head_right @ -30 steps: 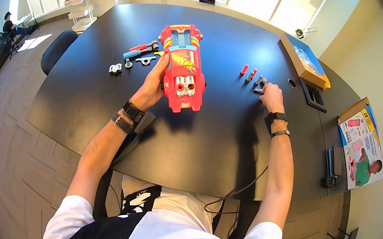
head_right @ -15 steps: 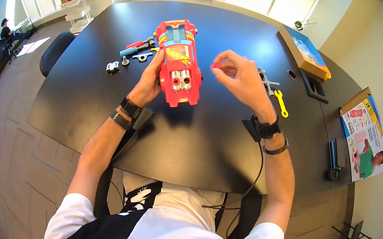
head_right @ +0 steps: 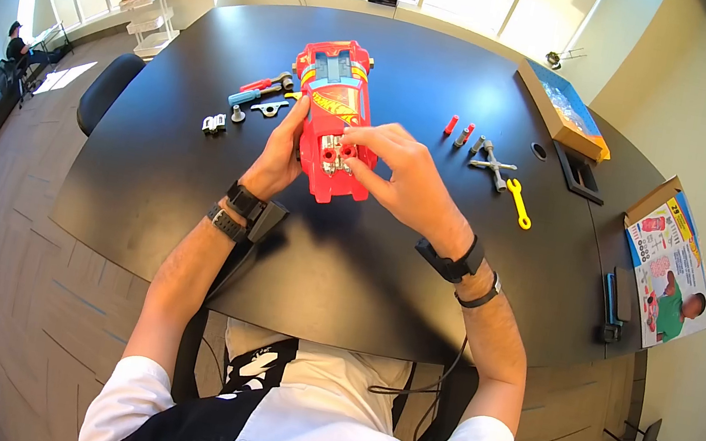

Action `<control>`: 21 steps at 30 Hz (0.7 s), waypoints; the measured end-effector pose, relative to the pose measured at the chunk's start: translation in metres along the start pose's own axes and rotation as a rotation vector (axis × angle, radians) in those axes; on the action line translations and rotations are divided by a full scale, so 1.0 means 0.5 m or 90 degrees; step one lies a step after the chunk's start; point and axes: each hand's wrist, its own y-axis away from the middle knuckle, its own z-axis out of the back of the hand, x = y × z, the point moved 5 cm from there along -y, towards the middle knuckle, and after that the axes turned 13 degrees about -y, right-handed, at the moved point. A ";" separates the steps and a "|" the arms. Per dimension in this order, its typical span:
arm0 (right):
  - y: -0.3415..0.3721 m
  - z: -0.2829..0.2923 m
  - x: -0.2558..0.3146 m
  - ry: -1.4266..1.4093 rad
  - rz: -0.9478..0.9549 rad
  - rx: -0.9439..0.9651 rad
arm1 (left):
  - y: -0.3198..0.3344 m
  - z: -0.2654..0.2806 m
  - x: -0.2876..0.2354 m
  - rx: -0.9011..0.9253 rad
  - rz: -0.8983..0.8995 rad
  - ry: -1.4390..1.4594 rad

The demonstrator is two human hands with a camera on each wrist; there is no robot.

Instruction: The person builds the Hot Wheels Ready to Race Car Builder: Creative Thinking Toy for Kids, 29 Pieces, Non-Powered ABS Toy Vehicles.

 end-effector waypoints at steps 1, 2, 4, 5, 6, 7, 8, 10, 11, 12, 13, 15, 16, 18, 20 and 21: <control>-0.001 0.006 0.002 0.000 0.000 0.001 | 0.001 -0.003 -0.003 -0.001 0.000 0.000; -0.003 0.012 0.010 0.131 0.018 0.013 | 0.003 -0.002 -0.005 -0.019 0.001 -0.018; -0.006 0.013 0.024 0.261 0.034 0.023 | 0.003 0.001 -0.002 -0.035 0.004 -0.037; -0.009 0.009 0.030 0.232 0.022 0.015 | -0.002 0.003 0.000 -0.026 -0.004 -0.023; -0.010 0.007 0.033 0.203 0.010 0.008 | -0.004 0.005 0.001 -0.016 -0.014 -0.009; -0.007 0.006 0.030 0.204 0.009 0.007 | -0.004 0.005 0.001 -0.015 -0.013 -0.009; -0.001 0.000 0.025 0.247 0.023 0.038 | -0.003 0.005 0.000 -0.015 -0.012 -0.010; 0.006 0.000 0.025 0.292 0.037 0.067 | -0.001 0.002 -0.001 -0.014 -0.011 -0.011; 0.009 0.002 0.019 0.358 -0.012 0.109 | 0.000 -0.001 -0.003 -0.015 -0.016 -0.017; 0.012 0.003 0.012 0.424 -0.060 0.151 | 0.000 -0.003 -0.006 -0.015 -0.023 -0.024; 0.010 -0.002 0.016 0.424 -0.059 0.150 | -0.001 0.000 -0.004 -0.015 -0.024 -0.024; 0.001 -0.006 0.042 0.264 0.037 0.055 | -0.006 0.006 0.004 -0.004 -0.011 0.003; 0.002 -0.002 0.041 0.264 0.037 0.055 | -0.004 0.002 0.001 -0.003 -0.011 0.003; 0.010 -0.003 0.013 0.444 -0.081 0.181 | 0.001 -0.003 -0.008 -0.018 -0.027 -0.022; -0.001 -0.002 0.036 0.383 -0.044 0.129 | -0.001 -0.003 -0.005 -0.019 -0.029 -0.015; -0.006 0.003 0.049 0.322 -0.007 0.078 | -0.002 -0.003 -0.003 -0.019 -0.029 -0.009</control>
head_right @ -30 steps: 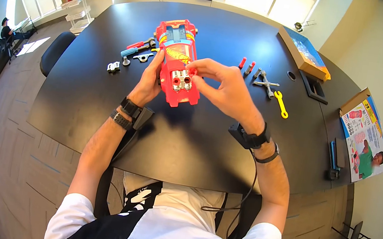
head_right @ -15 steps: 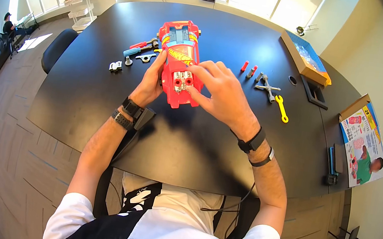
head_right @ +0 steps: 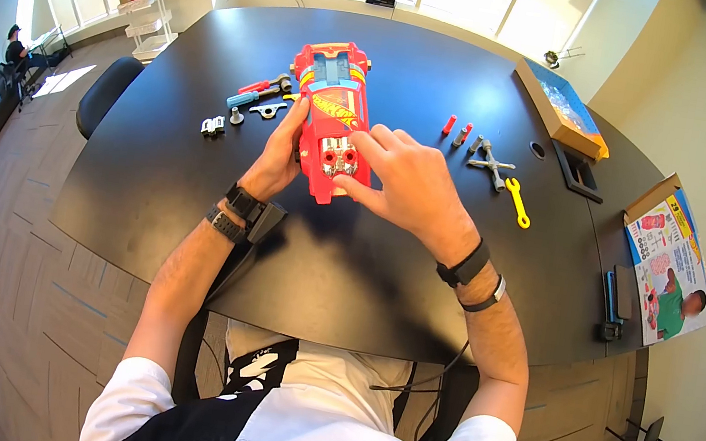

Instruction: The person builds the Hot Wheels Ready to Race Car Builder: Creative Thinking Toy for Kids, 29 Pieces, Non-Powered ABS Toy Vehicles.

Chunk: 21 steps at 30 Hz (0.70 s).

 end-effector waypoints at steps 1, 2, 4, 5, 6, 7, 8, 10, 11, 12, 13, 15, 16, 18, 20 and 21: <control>-0.001 0.001 -0.002 0.000 0.001 0.000 | 0.000 0.000 -0.001 -0.001 0.000 0.000; 0.000 -0.004 -0.009 0.037 -0.015 0.046 | 0.000 0.000 -0.002 -0.001 -0.005 -0.006; 0.002 -0.011 -0.012 0.075 -0.032 0.092 | 0.000 0.000 -0.002 0.000 -0.008 -0.012; 0.001 -0.009 -0.009 0.071 -0.034 0.064 | 0.000 0.000 -0.002 0.005 -0.002 -0.005; -0.001 -0.007 -0.006 0.066 -0.035 0.035 | -0.001 0.000 -0.002 0.010 0.004 0.002; -0.001 -0.012 -0.005 0.066 -0.034 0.035 | 0.000 -0.002 -0.003 0.010 0.003 0.002; 0.001 -0.019 -0.003 0.066 -0.027 0.037 | 0.001 -0.004 -0.005 0.000 -0.009 -0.008; 0.000 -0.022 0.000 0.067 -0.021 0.039 | 0.002 -0.003 -0.007 -0.009 -0.020 -0.017; -0.002 -0.022 -0.003 0.101 -0.048 0.059 | 0.002 -0.003 -0.005 -0.007 -0.015 -0.015; -0.003 -0.022 -0.007 0.136 -0.074 0.078 | 0.001 -0.002 -0.003 -0.005 -0.010 -0.013; -0.003 -0.024 -0.007 0.136 -0.074 0.078 | 0.001 -0.002 -0.004 -0.005 -0.010 -0.013; -0.004 -0.024 0.000 0.069 -0.019 0.041 | 0.002 -0.004 -0.005 -0.003 -0.011 -0.010; -0.004 -0.025 -0.003 0.069 -0.019 0.041 | 0.003 -0.004 -0.006 -0.003 -0.011 -0.010; -0.001 -0.038 -0.024 0.135 -0.111 0.145 | 0.004 -0.006 -0.009 0.002 -0.010 -0.013; -0.003 -0.032 -0.010 0.115 -0.080 0.093 | 0.001 -0.002 -0.003 0.001 -0.007 -0.013; -0.006 -0.025 -0.002 0.096 -0.049 0.043 | 0.000 0.001 0.000 0.000 -0.003 -0.012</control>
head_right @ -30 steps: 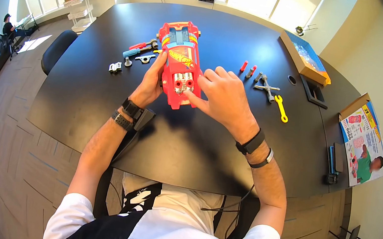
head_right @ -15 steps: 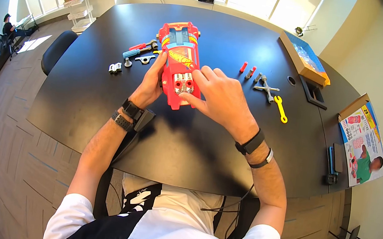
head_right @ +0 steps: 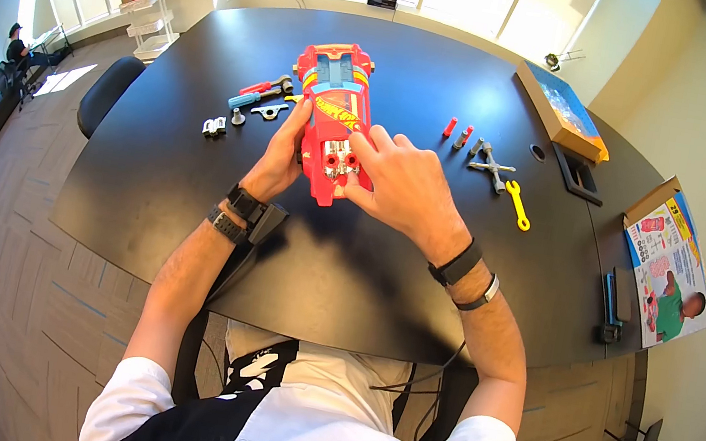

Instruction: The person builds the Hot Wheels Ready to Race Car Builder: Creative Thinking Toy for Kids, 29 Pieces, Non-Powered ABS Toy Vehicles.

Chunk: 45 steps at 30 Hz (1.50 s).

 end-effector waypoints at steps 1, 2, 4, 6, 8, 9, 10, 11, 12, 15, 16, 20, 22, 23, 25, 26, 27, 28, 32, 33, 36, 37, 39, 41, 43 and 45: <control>0.000 -0.010 -0.007 0.000 0.000 0.000 | 0.001 -0.002 -0.003 0.000 0.000 0.000; 0.002 -0.031 -0.019 0.002 0.004 0.026 | 0.003 -0.006 -0.006 0.008 -0.005 0.001; 0.005 -0.041 -0.028 0.005 0.007 0.050 | 0.006 -0.013 -0.009 0.017 -0.010 0.002; 0.006 -0.051 -0.042 0.026 -0.062 0.153 | 0.008 -0.015 -0.011 0.012 -0.013 -0.029; 0.001 -0.031 -0.020 0.007 -0.020 0.078 | 0.002 -0.011 -0.006 0.018 -0.022 -0.023; 0.001 -0.017 -0.008 -0.012 0.019 0.002 | 0.000 -0.010 -0.004 0.025 -0.028 -0.016; 0.001 -0.021 -0.012 -0.012 0.019 0.002 | 0.000 -0.009 -0.005 0.025 -0.028 -0.016; 0.003 -0.032 -0.021 -0.016 0.009 0.037 | 0.001 -0.010 -0.006 0.029 -0.023 -0.022; 0.006 -0.040 -0.027 -0.020 -0.002 0.071 | 0.002 -0.012 -0.006 0.033 -0.019 -0.028; 0.007 -0.032 -0.024 0.009 -0.049 0.145 | 0.000 -0.012 -0.002 0.035 -0.022 -0.029; 0.007 -0.034 -0.021 0.010 -0.048 0.144 | 0.002 -0.015 -0.005 0.034 -0.023 -0.029; 0.007 -0.040 -0.018 -0.030 0.021 0.047 | 0.007 -0.021 -0.010 0.031 -0.020 -0.033; 0.008 -0.056 -0.025 -0.034 0.028 0.055 | 0.006 -0.019 -0.006 0.033 -0.016 -0.044; 0.008 -0.061 -0.029 -0.040 0.026 0.051 | 0.005 -0.017 -0.002 0.027 -0.016 -0.050; 0.008 -0.059 -0.029 -0.045 0.026 0.047 | 0.004 -0.016 0.001 0.020 -0.018 -0.056; 0.009 -0.055 -0.030 -0.075 -0.009 0.062 | 0.004 -0.016 0.001 0.019 -0.014 -0.058; 0.011 -0.055 -0.033 -0.104 -0.044 0.076 | 0.004 -0.015 0.001 0.019 -0.011 -0.059; 0.012 -0.058 -0.033 -0.104 -0.045 0.076 | 0.004 -0.015 0.002 0.019 -0.011 -0.059; 0.016 -0.061 -0.034 -0.121 -0.054 0.041 | 0.008 -0.019 -0.001 0.017 -0.005 -0.055; 0.017 -0.059 -0.035 -0.134 -0.061 0.030 | 0.008 -0.021 -0.003 0.016 -0.001 -0.056; 0.013 -0.054 -0.077 -0.235 -0.135 0.002 | 0.003 -0.023 0.001 0.027 -0.017 -0.046; 0.010 -0.063 -0.086 -0.235 -0.135 0.002 | 0.004 -0.026 -0.001 0.027 -0.018 -0.046; 0.025 -0.079 -0.138 -0.340 -0.327 -0.164 | 0.005 -0.031 -0.005 0.028 -0.009 -0.018; 0.033 -0.122 -0.145 -0.543 -0.391 -0.189 | 0.006 -0.033 -0.005 0.027 0.003 -0.003; 0.044 -0.170 -0.134 -0.906 -0.481 -0.146 | 0.006 -0.031 -0.001 0.023 0.018 0.013; 0.051 -0.185 -0.109 -1.047 -0.487 -0.167 | 0.000 -0.032 0.001 0.035 0.003 0.001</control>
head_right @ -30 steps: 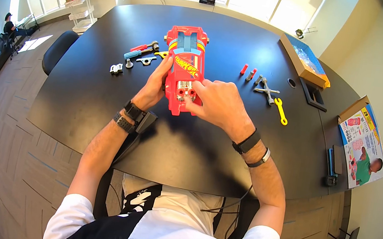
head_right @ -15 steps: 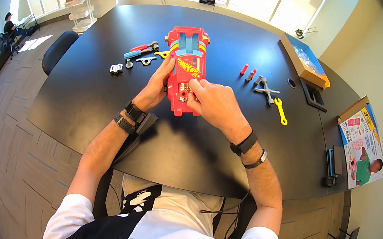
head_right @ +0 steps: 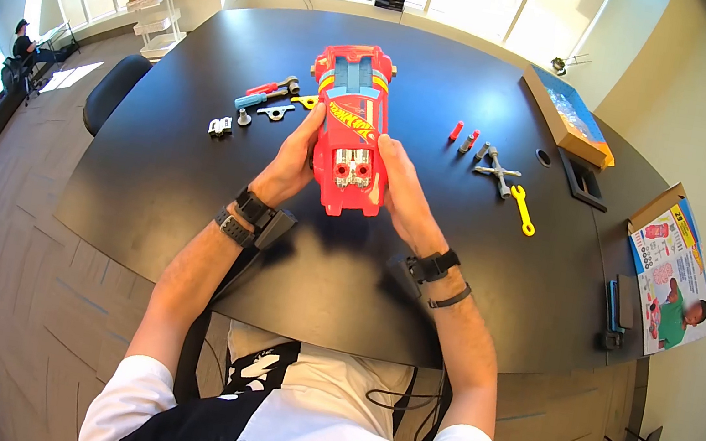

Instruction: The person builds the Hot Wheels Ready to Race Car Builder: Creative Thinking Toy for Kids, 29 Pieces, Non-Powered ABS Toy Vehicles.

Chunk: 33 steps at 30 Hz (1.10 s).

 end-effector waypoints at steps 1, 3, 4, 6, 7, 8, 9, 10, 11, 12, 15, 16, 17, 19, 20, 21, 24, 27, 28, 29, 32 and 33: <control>0.006 -0.013 -0.007 -0.134 -0.027 0.016 | 0.000 -0.003 -0.002 0.000 0.001 0.000; 0.008 -0.013 -0.012 -0.139 -0.015 0.010 | 0.003 -0.004 0.002 -0.010 0.052 -0.084; 0.008 -0.004 -0.019 -0.163 -0.004 0.010 | 0.002 0.003 0.006 -0.008 0.054 -0.086; 0.007 0.017 -0.031 -0.189 0.012 0.002 | -0.006 0.030 0.004 0.040 0.058 -0.286; 0.005 0.027 -0.037 -0.185 0.015 -0.001 | -0.006 0.041 -0.012 0.043 0.059 -0.286; 0.005 0.033 -0.036 -0.180 0.019 -0.003 | -0.007 0.060 -0.037 0.000 0.076 -0.361; 0.005 0.040 -0.036 -0.183 0.020 -0.006 | -0.008 0.086 -0.059 -0.043 0.093 -0.437; 0.006 0.046 -0.036 -0.182 0.023 -0.009 | -0.015 0.119 -0.078 -0.060 0.056 -0.531; 0.006 0.051 -0.038 -0.182 0.025 -0.011 | -0.025 0.163 -0.095 -0.077 0.017 -0.624; 0.009 0.052 -0.037 -0.188 0.025 -0.012 | -0.038 0.217 -0.100 -0.079 -0.021 -0.665; 0.015 0.059 -0.040 -0.211 0.021 -0.030 | -0.015 0.350 -0.155 -0.174 -0.022 -0.927; 0.011 0.065 -0.043 -0.209 0.031 -0.024 | -0.004 0.402 -0.162 -0.178 -0.016 -0.939; 0.007 0.070 -0.048 -0.208 0.041 -0.018 | 0.006 0.459 -0.161 -0.193 0.028 -1.016; 0.017 0.062 -0.039 -0.211 0.026 -0.016 | 0.029 0.539 -0.168 -0.205 0.074 -1.098; 0.019 0.062 -0.038 -0.201 0.013 -0.019 | 0.043 0.564 -0.166 -0.208 0.111 -1.129; 0.022 0.067 -0.037 -0.188 0.001 -0.025 | 0.052 0.584 -0.160 -0.209 0.146 -1.156; 0.022 0.072 -0.045 -0.181 0.006 -0.029 | 0.069 0.584 -0.138 -0.202 0.202 -1.180; 0.023 0.065 -0.042 -0.176 0.009 -0.018 | 0.065 0.592 -0.114 -0.184 0.207 -1.166; 0.022 0.065 -0.043 -0.173 0.008 -0.014 | 0.061 0.593 -0.110 -0.174 0.184 -1.157; 0.022 0.065 -0.044 -0.170 0.008 -0.011 | 0.058 0.594 -0.106 -0.164 0.161 -1.147; 0.019 0.068 -0.046 -0.163 0.017 -0.008 | 0.061 0.573 -0.130 -0.188 0.138 -1.161; 0.020 0.070 -0.045 -0.165 0.018 -0.010 | 0.059 0.558 -0.146 -0.185 0.137 -1.162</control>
